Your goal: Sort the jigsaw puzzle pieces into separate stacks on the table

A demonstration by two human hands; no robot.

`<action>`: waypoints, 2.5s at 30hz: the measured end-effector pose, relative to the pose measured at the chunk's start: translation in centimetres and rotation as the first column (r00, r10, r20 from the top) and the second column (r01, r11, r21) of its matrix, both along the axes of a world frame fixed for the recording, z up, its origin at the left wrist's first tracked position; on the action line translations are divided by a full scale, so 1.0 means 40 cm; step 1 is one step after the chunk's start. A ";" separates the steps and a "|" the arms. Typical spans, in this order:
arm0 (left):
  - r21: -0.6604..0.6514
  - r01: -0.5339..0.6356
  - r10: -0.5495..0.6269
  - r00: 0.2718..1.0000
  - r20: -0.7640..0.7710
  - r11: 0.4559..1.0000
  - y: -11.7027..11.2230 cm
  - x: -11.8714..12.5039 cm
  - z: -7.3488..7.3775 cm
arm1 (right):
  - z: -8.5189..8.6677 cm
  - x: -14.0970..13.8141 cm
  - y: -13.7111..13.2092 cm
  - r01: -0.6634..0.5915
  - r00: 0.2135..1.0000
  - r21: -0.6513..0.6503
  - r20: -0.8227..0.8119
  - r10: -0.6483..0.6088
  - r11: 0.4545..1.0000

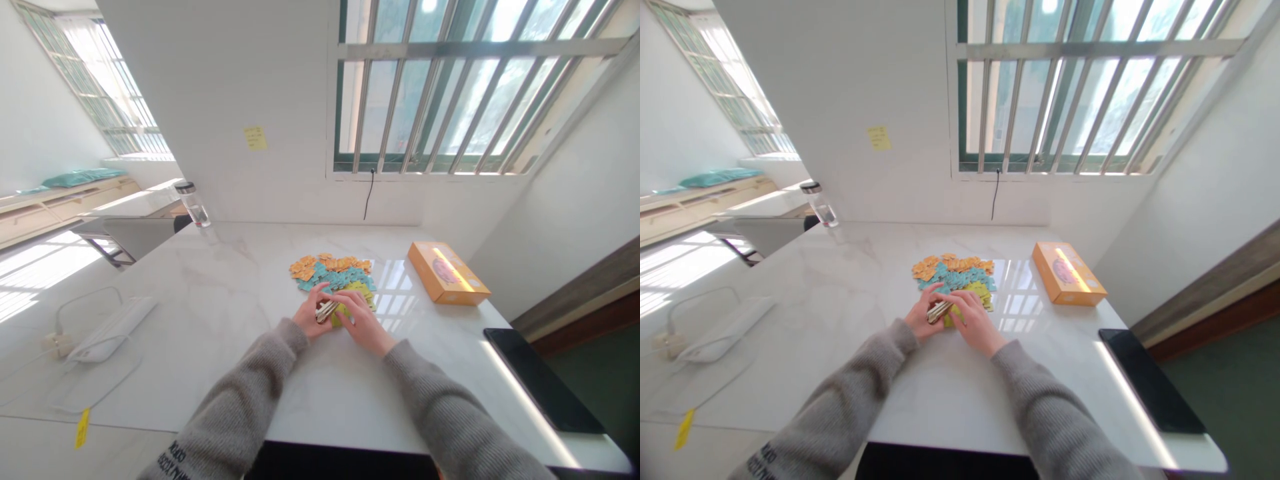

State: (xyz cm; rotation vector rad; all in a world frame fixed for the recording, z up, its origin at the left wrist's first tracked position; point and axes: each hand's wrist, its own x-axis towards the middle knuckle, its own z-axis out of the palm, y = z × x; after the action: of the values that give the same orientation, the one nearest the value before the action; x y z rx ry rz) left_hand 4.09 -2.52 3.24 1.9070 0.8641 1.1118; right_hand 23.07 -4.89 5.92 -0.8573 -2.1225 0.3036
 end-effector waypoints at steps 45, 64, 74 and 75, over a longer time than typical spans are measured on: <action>0.171 -0.012 0.115 0.787 -0.606 0.985 -0.085 -0.028 0.055 | -0.017 0.082 0.032 0.111 0.979 -0.010 0.171 -0.108 0.994; 0.361 -0.083 0.273 0.811 -0.518 0.929 0.007 -0.047 -0.007 | -0.034 0.039 0.048 0.056 0.939 0.074 0.335 -0.077 0.996; 0.299 -0.241 0.355 0.833 -0.424 0.923 0.010 -0.055 -0.002 | -0.053 0.038 0.057 0.146 0.937 0.124 0.301 -0.177 0.982; 0.271 -0.295 0.386 0.832 -0.399 0.916 0.011 -0.056 0.000 | -0.051 0.039 0.058 0.162 0.937 0.126 0.293 -0.192 0.979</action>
State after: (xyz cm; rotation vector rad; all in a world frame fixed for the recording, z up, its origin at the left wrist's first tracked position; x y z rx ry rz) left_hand 1.84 -2.07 3.26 2.2847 1.4461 1.0014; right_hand 24.63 -2.58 3.88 -1.0847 -2.2973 -0.0326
